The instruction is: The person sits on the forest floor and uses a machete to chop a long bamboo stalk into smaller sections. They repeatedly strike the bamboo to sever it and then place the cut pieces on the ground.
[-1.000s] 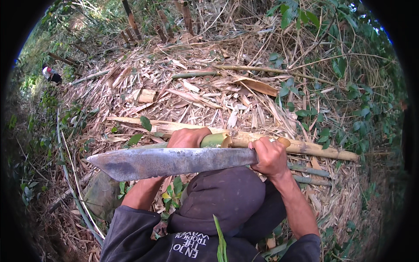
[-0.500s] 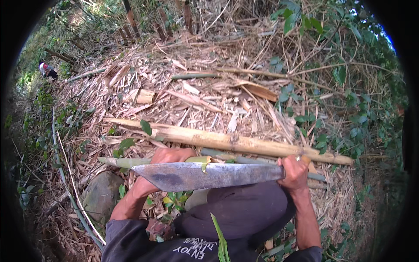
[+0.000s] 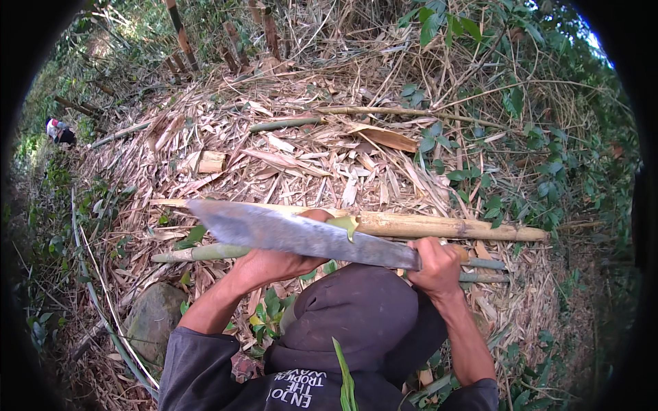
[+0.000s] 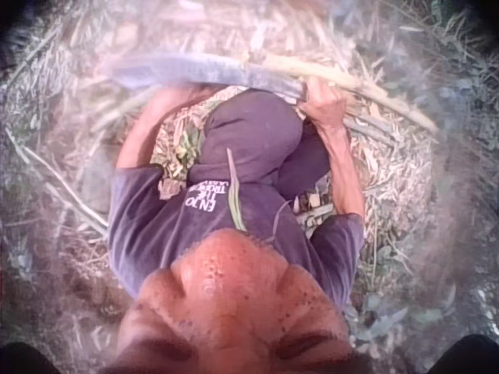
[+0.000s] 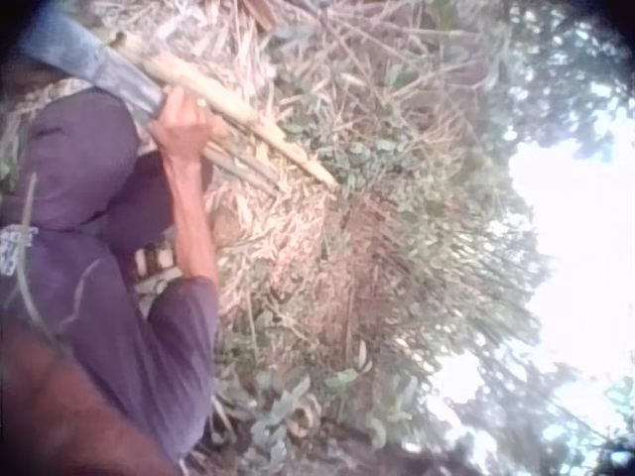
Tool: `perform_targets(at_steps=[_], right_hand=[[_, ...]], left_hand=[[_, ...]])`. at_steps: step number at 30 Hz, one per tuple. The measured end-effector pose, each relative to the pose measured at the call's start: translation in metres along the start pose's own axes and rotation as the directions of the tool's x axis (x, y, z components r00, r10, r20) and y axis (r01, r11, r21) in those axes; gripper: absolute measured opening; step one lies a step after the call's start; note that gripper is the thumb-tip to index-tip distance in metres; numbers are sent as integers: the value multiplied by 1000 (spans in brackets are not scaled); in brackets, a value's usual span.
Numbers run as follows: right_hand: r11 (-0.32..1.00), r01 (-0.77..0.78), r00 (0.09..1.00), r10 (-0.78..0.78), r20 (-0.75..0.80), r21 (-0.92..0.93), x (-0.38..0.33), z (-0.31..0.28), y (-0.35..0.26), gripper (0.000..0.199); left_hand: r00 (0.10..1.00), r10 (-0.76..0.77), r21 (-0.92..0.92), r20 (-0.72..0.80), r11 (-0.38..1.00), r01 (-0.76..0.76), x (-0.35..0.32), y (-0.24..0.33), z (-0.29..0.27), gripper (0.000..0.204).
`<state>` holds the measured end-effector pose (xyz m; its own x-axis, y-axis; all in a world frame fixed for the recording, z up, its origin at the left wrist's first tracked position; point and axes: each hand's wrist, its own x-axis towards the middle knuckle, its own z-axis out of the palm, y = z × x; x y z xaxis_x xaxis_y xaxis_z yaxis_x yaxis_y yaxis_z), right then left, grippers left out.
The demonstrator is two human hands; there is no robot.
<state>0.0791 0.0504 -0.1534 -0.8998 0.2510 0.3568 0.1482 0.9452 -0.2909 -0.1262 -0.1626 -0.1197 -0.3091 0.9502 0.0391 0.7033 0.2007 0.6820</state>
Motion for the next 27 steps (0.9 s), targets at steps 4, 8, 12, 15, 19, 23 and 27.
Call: perform_targets(at_steps=[4, 8, 12, 15, 19, 23, 27], right_hand=[[994, 105, 994, -105, -26, 12, 18, 7, -15, 19], [981, 177, 982, -171, -76, 80, 24, 8, -21, 17], [967, 232, 970, -222, -101, 102, 28, 14, -25, 18], [958, 260, 964, -250, -96, 121, 30, 14, -25, 17], [957, 264, 963, -255, -83, 124, 32, 17, -21, 11], [971, 230, 970, -224, -93, 67, 27, 17, -19, 5], [979, 203, 975, -201, -99, 12, 26, 5, -22, 4]], left_hand=[[993, -113, -128, -16, 986, 110, -6, 3, -3, 27], [997, -75, -146, -14, 987, 72, -1, -2, -4, 33], [953, -245, 14, 178, 969, 247, 4, 3, -5, 38], [973, -216, -24, 76, 975, 219, 2, 3, -1, 34], [973, -229, 2, -1, 973, 229, 4, 7, 8, 32], [975, -202, -34, -90, 979, 200, 3, 12, 15, 32], [979, -160, -60, -128, 986, 153, 0, 15, 16, 32]])
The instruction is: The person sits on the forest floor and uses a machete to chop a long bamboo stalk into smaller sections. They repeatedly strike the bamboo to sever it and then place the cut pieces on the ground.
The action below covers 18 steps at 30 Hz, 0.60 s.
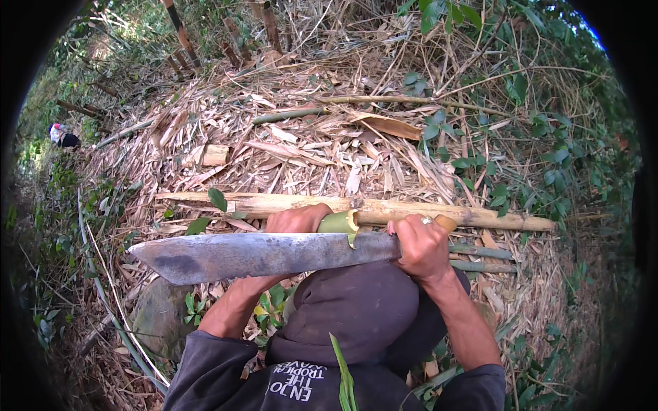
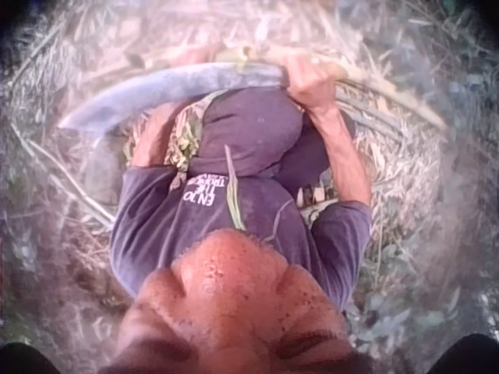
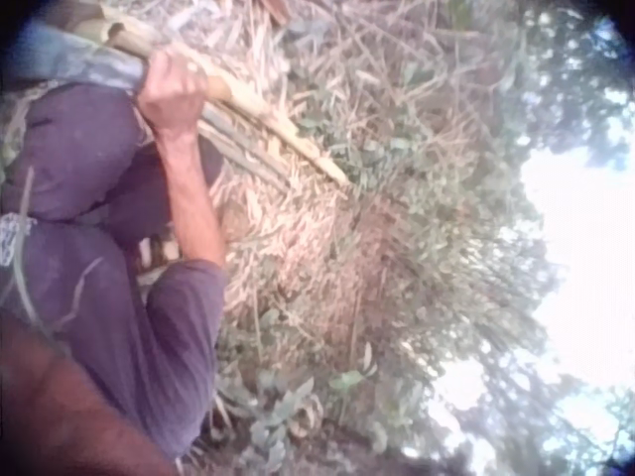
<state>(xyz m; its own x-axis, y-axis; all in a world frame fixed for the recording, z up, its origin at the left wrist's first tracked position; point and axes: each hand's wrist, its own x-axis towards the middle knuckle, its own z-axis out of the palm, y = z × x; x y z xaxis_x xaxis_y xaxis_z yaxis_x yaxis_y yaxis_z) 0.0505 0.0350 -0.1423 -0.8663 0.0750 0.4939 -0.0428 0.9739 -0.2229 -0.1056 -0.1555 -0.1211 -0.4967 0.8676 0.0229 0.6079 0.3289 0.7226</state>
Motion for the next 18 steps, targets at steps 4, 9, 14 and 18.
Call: perform_targets(at_steps=[4, 9, 14, 18], right_hand=[[1000, -28, 1000, 28, -4, -2, -7, -5, 2, 5], [611, -769, 618, 786, 25, -188, -128, -36, 77, 14], [584, -793, 609, 763, -216, -172, -160, -74, 133, 15], [736, -676, 722, 650, -236, -40, -111, -59, 91, 13]], left_hand=[[998, 22, 130, 54, 991, -29, -4, 3, -3, 29], [996, -40, -109, 81, 993, 48, -82, 20, -81, 17], [996, -73, 67, -55, 995, 77, -1, 4, -68, 25], [981, -159, 81, 111, 985, 151, 24, 10, -48, 30]])
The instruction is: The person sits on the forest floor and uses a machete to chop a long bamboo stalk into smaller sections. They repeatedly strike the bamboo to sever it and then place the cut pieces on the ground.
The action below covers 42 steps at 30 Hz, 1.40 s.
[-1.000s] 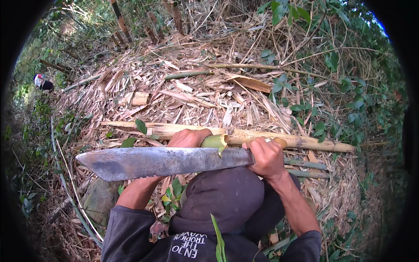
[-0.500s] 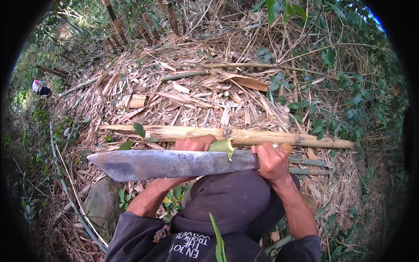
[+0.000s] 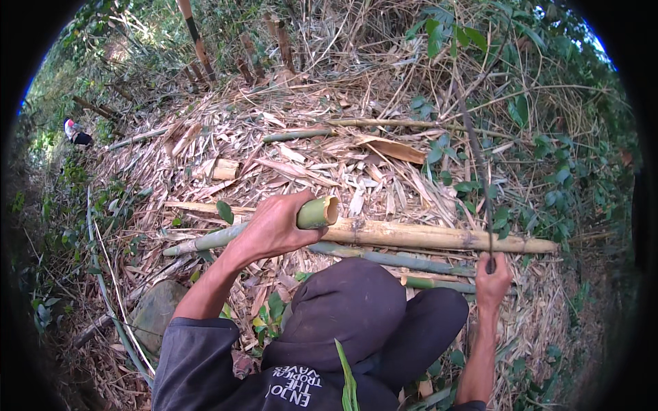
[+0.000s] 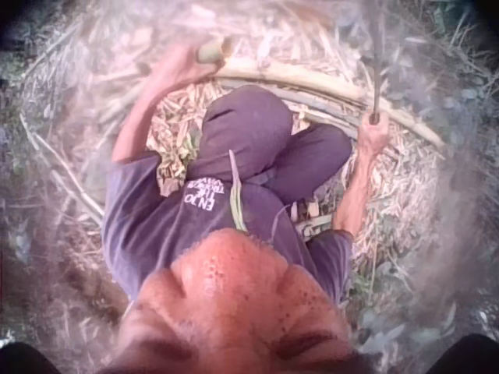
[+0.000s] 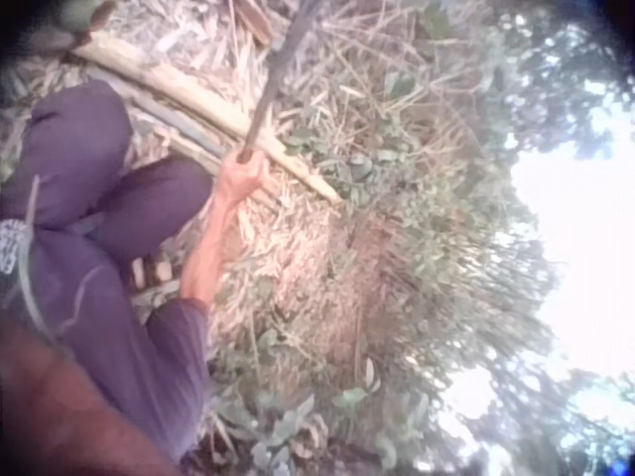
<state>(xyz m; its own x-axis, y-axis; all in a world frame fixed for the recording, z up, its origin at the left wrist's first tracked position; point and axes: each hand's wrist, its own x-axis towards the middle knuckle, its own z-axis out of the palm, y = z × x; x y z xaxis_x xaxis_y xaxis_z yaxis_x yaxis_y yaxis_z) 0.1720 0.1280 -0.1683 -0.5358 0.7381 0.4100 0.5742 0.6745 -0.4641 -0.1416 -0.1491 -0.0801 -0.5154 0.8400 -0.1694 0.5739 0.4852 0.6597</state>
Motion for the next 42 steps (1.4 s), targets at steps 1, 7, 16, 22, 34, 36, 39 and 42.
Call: perform_targets(at_steps=[1, 7, 16, 22, 34, 36, 39, 42], right_hand=[[999, 42, 997, -42, 60, 2, -3, 3, -16, 11], [859, 427, 876, -471, 107, 283, 1, 42, -90, 21], [689, 632, 710, -698, 93, 354, -1, 83, -135, 20], [660, 649, 683, -725, 93, 380, 6, 79, -137, 17], [648, 693, 655, -749, 100, 316, 10, 79, -149, 11], [658, 699, 661, -744, 97, 281, 8, 79, -147, 11], [734, 629, 730, -671, 132, 254, 4, 74, -139, 11], [999, 42, 875, -43, 481, 14, -6, 84, -59, 14]], left_hand=[[1000, -9, 0, 23, 1000, 9, 0, 0, 4, 31], [966, 259, -19, -20, 966, -259, -7, -15, 25, 40], [987, -3, -97, 160, 995, 19, -7, -20, 29, 28], [978, -9, -121, 208, 992, 35, -4, -12, 24, 29], [981, -3, -83, 192, 996, 19, -8, -13, 21, 30], [990, -2, -75, 142, 997, 13, -11, -12, 22, 29], [989, 97, -104, 115, 991, -85, -36, -1, 20, 27], [962, 264, -153, 66, 956, -251, -93, -5, 0, 25]])
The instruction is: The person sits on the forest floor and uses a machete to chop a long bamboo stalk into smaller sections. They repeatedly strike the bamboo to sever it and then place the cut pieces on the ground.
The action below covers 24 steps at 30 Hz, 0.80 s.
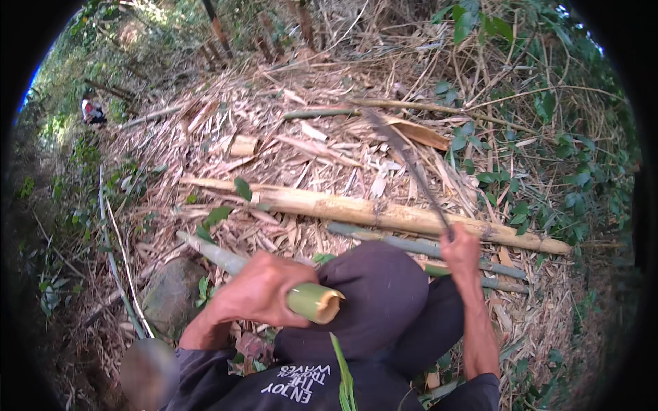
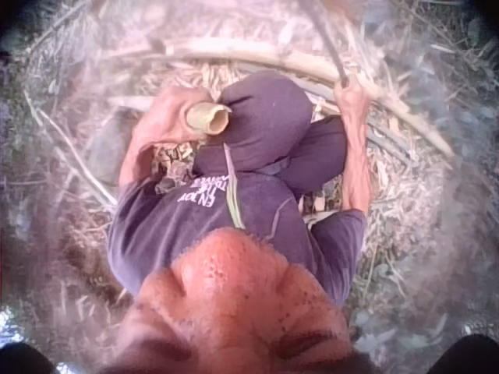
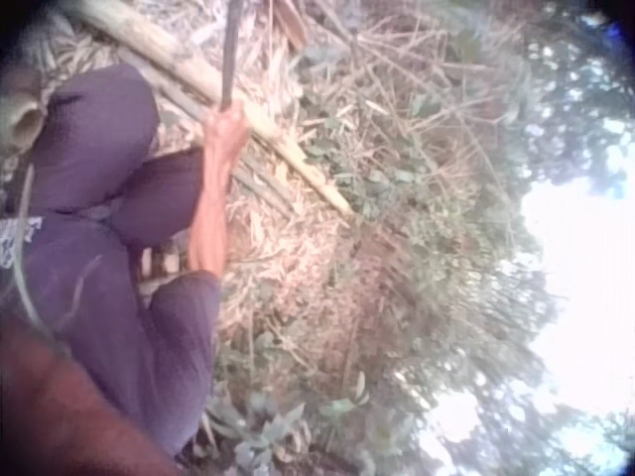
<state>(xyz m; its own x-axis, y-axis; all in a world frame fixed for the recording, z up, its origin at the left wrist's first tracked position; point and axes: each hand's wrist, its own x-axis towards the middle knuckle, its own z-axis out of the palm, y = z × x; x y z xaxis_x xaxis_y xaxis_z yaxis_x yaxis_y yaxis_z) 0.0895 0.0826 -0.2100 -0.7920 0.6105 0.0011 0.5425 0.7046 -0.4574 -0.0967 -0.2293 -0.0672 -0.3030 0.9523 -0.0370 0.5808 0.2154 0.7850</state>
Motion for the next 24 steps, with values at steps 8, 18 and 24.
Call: perform_targets(at_steps=[8, 18, 24], right_hand=[[961, 258, 860, -179, -478, 103, 52, -75, -37, 13], [700, 712, 689, -685, -236, 48, 21, -13, -81, 20], [687, 726, 669, -701, -247, 18, 15, -10, -86, 14]], left_hand=[[948, -292, 14, -122, 955, 296, 69, -19, -45, 31], [975, -222, 70, -4, 973, 222, 87, -47, 12, 29], [980, -192, 77, -56, 978, 196, 78, -47, 17, 31]])
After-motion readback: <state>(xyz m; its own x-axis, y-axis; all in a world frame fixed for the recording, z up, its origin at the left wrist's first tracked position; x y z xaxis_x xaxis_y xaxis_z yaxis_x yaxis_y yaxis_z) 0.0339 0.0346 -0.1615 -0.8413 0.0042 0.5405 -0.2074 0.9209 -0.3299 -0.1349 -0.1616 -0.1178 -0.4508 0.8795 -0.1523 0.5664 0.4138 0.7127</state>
